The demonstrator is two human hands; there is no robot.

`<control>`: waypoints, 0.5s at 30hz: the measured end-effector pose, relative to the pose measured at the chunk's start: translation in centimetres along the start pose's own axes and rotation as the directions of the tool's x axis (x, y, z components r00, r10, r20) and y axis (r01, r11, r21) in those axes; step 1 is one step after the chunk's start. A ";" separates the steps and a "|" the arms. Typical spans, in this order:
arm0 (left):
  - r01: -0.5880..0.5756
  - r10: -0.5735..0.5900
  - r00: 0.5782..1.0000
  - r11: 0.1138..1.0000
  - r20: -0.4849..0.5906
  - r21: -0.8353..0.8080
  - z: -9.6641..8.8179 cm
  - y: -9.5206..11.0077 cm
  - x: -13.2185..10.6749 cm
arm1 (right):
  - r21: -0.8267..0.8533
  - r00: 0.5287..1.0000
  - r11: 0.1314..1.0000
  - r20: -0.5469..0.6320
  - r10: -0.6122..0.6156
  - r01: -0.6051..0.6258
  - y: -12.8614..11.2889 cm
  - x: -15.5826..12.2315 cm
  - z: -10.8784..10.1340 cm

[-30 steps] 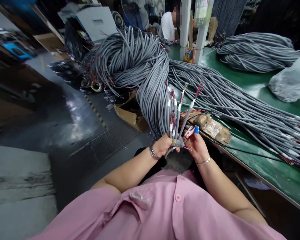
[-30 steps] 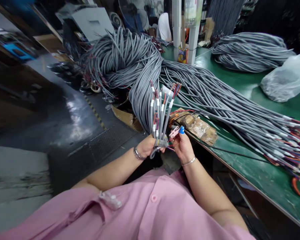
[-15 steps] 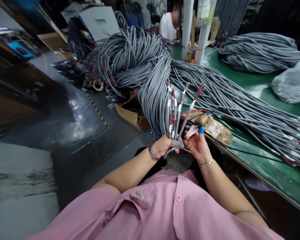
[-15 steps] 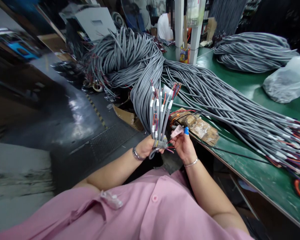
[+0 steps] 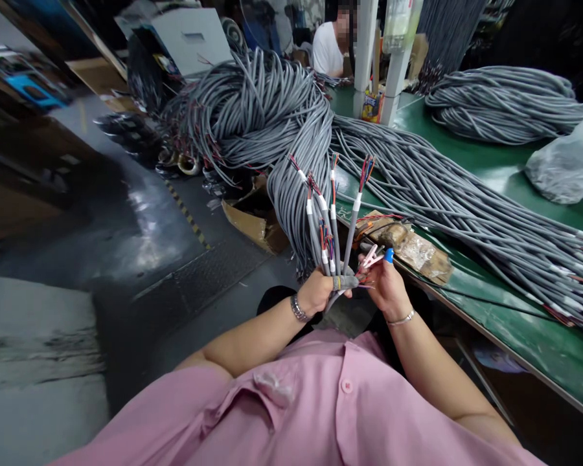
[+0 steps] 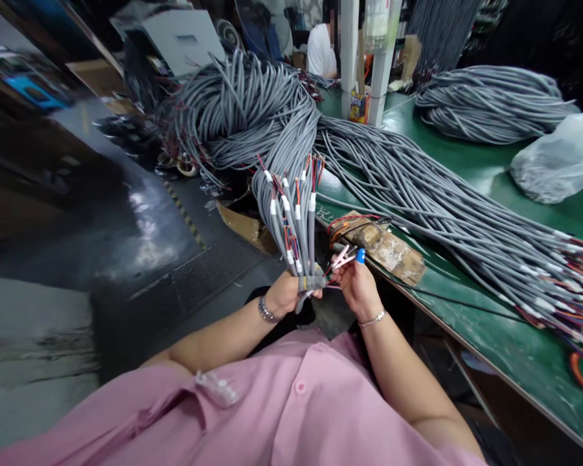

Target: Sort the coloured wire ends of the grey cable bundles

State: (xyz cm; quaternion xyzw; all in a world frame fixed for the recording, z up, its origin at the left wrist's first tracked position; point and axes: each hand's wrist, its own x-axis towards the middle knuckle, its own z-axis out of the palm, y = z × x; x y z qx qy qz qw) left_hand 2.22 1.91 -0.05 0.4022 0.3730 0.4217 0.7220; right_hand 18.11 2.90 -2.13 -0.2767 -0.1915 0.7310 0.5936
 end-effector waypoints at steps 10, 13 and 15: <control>-0.021 0.023 1.000 0.998 -0.021 0.066 0.7 0.4 0.2 | 0.132 0.999 0.991 -0.021 0.036 -0.033 0.4 0.7 0.2; -0.019 0.022 0.999 0.993 -0.026 0.116 0.9 0.5 0.2 | 0.140 0.998 0.990 -0.059 0.034 -0.025 0.4 0.9 0.2; -0.022 0.026 0.999 0.990 -0.029 0.139 0.9 0.4 0.2 | 0.131 0.996 0.991 -0.082 0.020 -0.009 0.5 0.9 0.3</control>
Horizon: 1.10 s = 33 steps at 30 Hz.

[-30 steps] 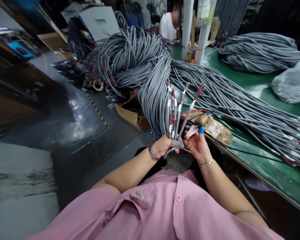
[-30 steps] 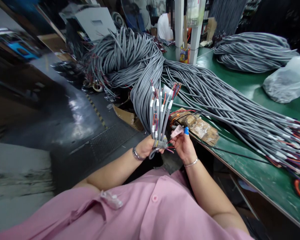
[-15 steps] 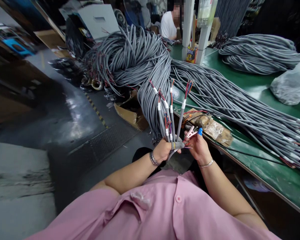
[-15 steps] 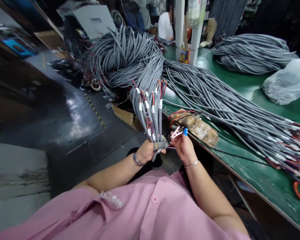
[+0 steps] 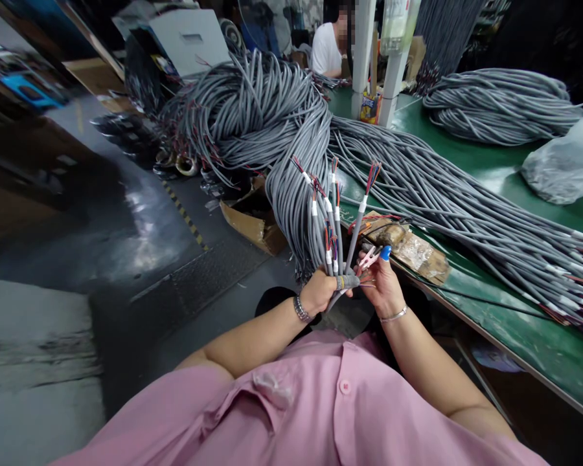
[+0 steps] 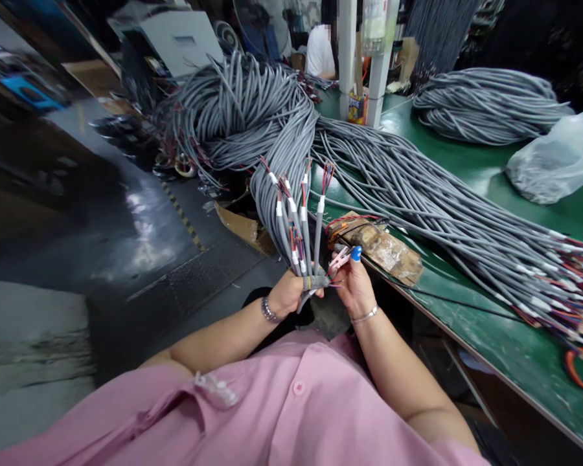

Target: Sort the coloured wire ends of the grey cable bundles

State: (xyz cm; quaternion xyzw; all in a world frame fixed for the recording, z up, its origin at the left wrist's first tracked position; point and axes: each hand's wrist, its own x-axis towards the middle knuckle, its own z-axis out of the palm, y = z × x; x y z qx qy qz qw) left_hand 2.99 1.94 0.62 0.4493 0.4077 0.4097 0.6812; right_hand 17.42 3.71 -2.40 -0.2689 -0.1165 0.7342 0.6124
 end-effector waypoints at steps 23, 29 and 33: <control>0.075 -0.054 0.983 0.991 0.176 -0.111 -1.6 0.8 0.4 | -0.154 0.997 0.987 0.078 -0.030 0.042 -1.0 -1.4 -0.3; 0.110 -0.070 0.962 0.984 0.263 -0.141 -1.4 1.5 1.4 | -0.320 0.957 0.907 0.006 -0.289 0.275 -0.2 -1.3 -0.1; 0.129 -0.088 0.954 0.983 0.286 -0.128 -1.4 1.4 1.7 | -0.452 0.887 0.795 -0.018 -0.462 0.405 0.4 -1.2 -0.4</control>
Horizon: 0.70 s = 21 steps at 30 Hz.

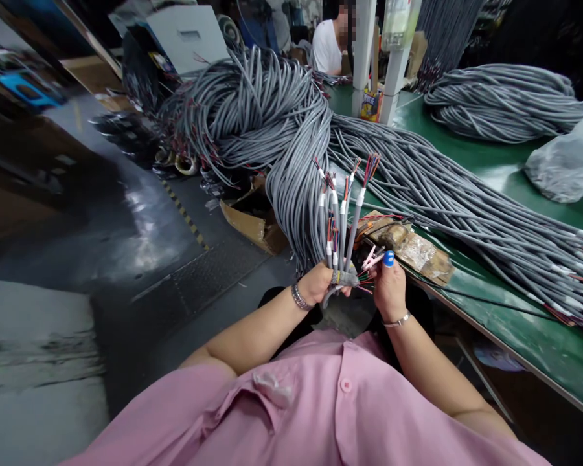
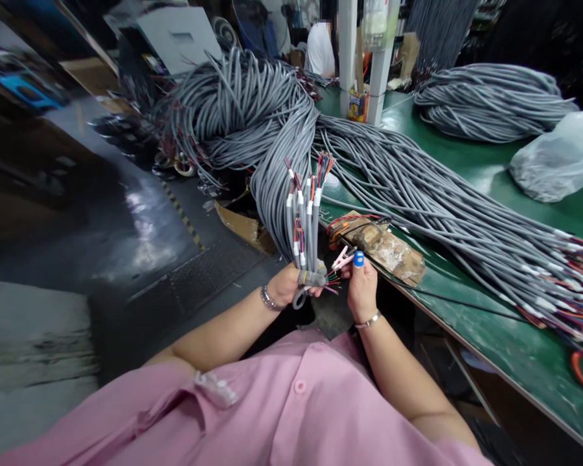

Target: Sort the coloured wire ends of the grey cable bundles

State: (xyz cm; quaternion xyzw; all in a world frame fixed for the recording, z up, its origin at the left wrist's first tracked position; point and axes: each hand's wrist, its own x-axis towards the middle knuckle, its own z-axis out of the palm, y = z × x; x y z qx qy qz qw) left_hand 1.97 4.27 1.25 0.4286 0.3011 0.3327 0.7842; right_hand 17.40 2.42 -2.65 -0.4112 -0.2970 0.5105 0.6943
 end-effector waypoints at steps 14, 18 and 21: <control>0.029 -0.029 1.000 0.997 -0.010 0.065 -0.4 -0.6 0.4 | 0.327 0.904 0.849 0.254 0.345 -0.416 -0.4 0.9 0.3; 0.006 -0.006 1.000 0.999 0.001 0.047 -0.5 -0.7 0.4 | 0.346 0.880 0.817 0.294 0.373 -0.462 -0.5 0.8 0.4; -0.013 0.013 1.000 0.999 0.007 0.036 -0.6 -0.8 0.1 | 0.353 0.859 0.792 0.331 0.392 -0.498 -0.7 0.6 0.3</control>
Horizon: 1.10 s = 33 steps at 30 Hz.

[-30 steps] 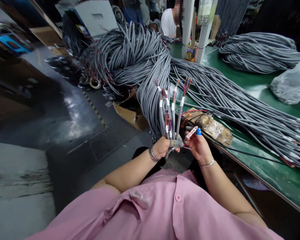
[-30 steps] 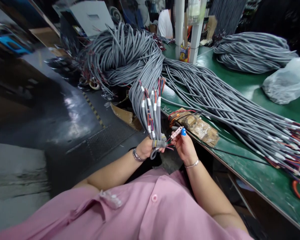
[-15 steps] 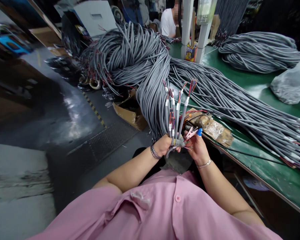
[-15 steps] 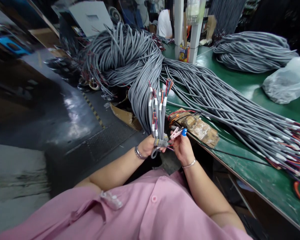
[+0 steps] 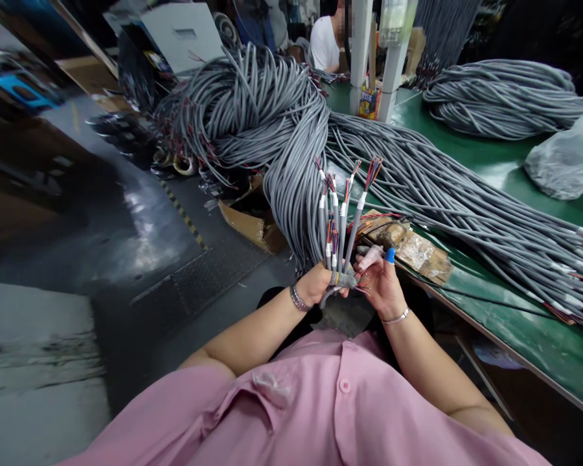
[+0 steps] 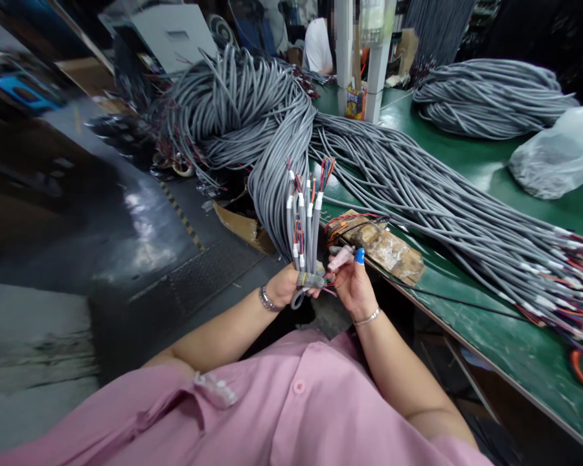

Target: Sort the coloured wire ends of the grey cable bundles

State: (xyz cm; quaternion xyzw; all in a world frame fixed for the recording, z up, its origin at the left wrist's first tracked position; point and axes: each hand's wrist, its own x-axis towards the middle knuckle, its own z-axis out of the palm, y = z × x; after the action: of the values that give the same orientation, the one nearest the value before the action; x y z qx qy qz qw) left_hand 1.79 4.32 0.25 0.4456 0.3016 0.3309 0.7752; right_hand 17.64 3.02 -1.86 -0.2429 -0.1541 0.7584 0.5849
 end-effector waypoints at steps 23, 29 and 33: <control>-0.184 0.186 0.910 0.982 -0.372 0.041 3.0 -0.7 -1.1 | -0.052 0.998 0.997 0.038 -0.051 0.053 0.3 -0.1 -0.2; -0.165 0.182 0.904 0.983 -0.386 0.077 3.4 -0.9 -0.7 | -0.034 0.996 0.995 0.030 -0.088 0.089 0.6 0.1 -0.6; -0.141 0.170 0.901 0.985 -0.400 0.102 3.4 -1.0 -0.7 | -0.001 0.996 0.996 0.020 -0.091 0.091 0.5 -0.2 0.1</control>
State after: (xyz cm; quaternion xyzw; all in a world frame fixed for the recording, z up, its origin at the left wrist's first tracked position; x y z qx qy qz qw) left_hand 4.20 1.74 0.87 0.4167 0.4312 0.4663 0.6504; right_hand 17.23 2.73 -1.98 -0.2288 -0.1717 0.7333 0.6169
